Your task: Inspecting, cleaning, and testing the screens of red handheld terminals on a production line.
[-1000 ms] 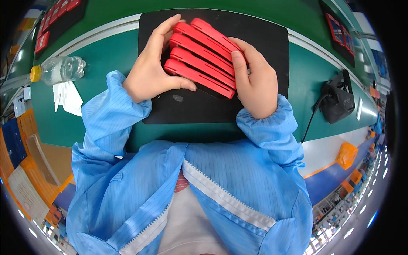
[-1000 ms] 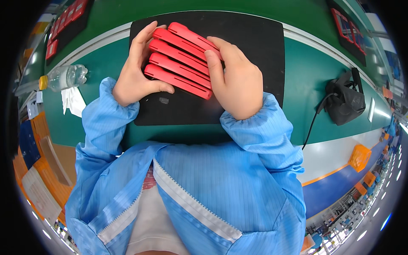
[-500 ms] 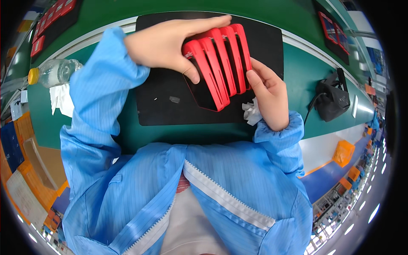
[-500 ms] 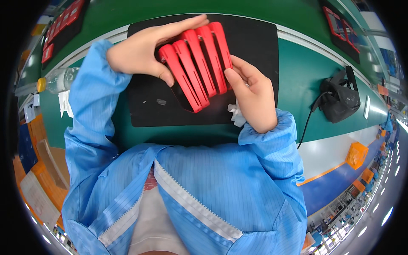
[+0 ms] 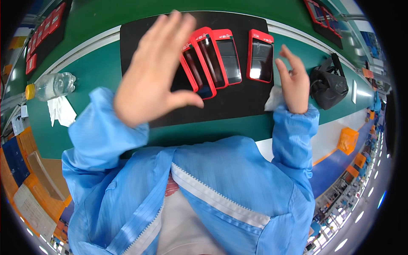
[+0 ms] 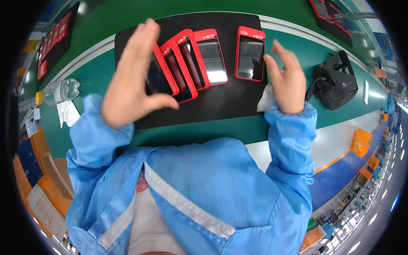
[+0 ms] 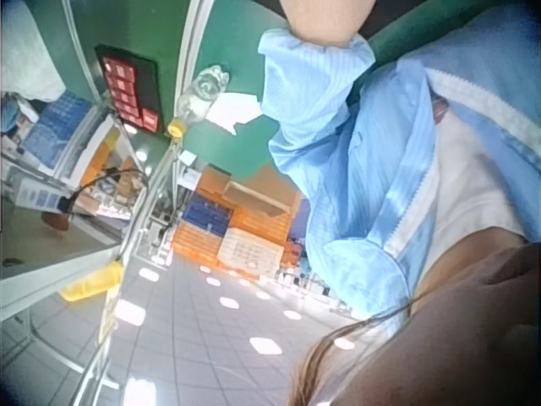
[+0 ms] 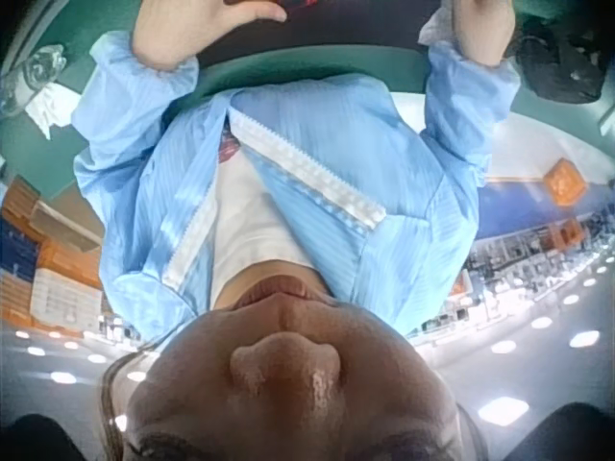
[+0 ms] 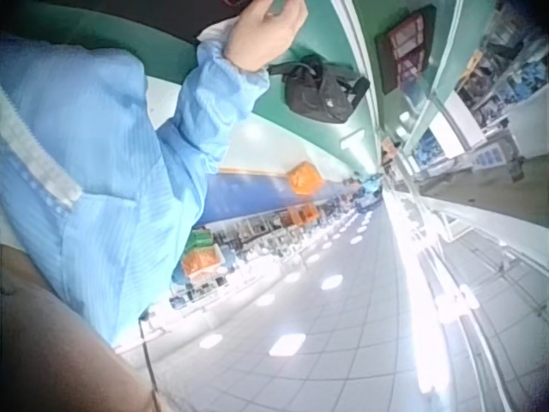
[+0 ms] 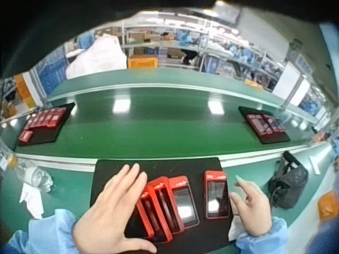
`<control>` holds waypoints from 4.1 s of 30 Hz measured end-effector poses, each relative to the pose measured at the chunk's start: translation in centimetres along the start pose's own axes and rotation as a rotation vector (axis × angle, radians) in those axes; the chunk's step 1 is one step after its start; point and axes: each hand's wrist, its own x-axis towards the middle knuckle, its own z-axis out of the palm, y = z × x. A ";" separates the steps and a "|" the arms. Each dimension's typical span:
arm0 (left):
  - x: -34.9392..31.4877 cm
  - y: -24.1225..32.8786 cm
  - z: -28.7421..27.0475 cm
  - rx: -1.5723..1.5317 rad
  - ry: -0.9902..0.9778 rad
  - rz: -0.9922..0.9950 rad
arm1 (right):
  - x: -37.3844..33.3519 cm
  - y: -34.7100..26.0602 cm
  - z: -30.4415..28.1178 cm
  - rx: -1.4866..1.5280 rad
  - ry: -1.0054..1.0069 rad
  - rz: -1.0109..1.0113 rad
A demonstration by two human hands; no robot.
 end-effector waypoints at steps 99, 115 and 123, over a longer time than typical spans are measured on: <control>-7.6 -9.5 -1.6 -0.128 -0.094 -0.032 | 1.3 -15.6 11.0 -0.046 -0.302 -1.048; -7.6 -9.9 -1.9 -0.153 -0.137 -0.005 | 2.9 -16.7 13.8 0.027 -0.233 -1.077; -7.4 -9.5 -2.0 -0.164 -0.146 -0.036 | 0.3 -14.9 11.9 0.046 -0.315 -1.170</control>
